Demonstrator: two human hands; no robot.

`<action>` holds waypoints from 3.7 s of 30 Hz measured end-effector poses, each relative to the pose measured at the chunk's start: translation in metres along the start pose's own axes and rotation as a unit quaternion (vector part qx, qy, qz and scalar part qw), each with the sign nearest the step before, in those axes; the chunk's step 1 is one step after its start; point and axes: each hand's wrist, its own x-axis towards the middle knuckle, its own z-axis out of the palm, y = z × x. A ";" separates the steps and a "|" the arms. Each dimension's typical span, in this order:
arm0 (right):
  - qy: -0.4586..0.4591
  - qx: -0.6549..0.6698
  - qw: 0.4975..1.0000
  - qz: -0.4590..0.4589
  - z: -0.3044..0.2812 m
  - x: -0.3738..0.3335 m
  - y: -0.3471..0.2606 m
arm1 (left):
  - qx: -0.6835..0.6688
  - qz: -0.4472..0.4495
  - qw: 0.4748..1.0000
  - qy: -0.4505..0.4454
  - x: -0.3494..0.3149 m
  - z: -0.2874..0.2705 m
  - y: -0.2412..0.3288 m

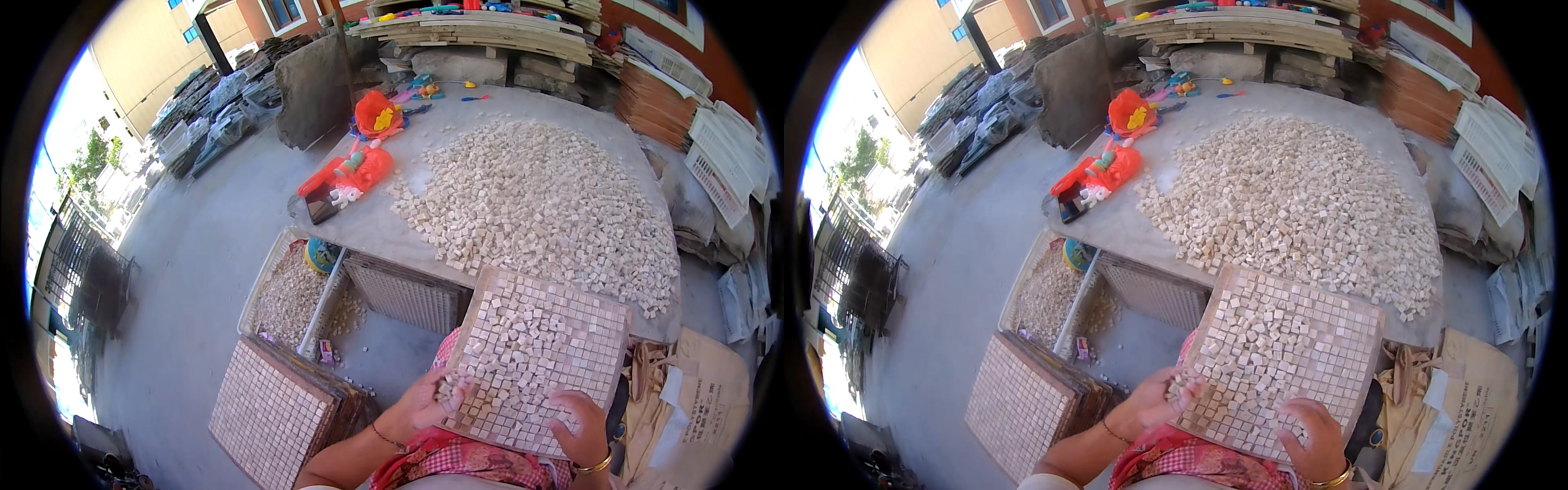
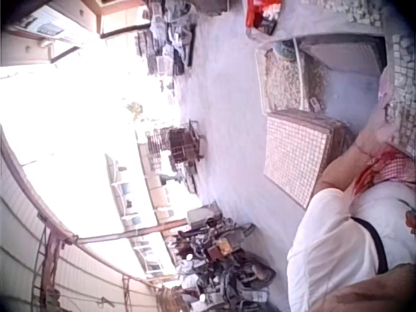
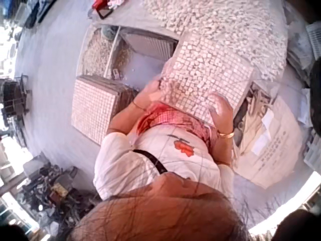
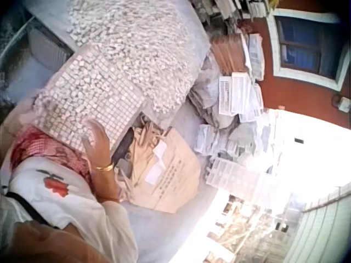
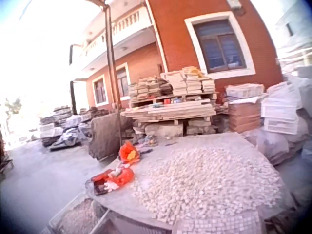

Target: The person sits on the floor and places small, white, cube-shaped pieces into a grid-like tray. They pick up pieces from a large pile on a nearby table and arrange them into the tray's compartments.

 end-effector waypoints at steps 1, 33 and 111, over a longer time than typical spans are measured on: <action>0.020 0.011 1.000 0.020 -0.003 -0.006 0.005 | -0.004 0.104 0.994 0.024 -0.024 0.021 0.027; 0.026 -0.106 0.993 0.055 0.003 -0.038 0.103 | 0.898 0.357 0.221 -0.133 0.092 0.062 -0.108; 0.050 -0.119 0.989 0.068 0.010 -0.031 0.101 | 0.887 0.423 0.167 -0.074 0.112 0.050 -0.121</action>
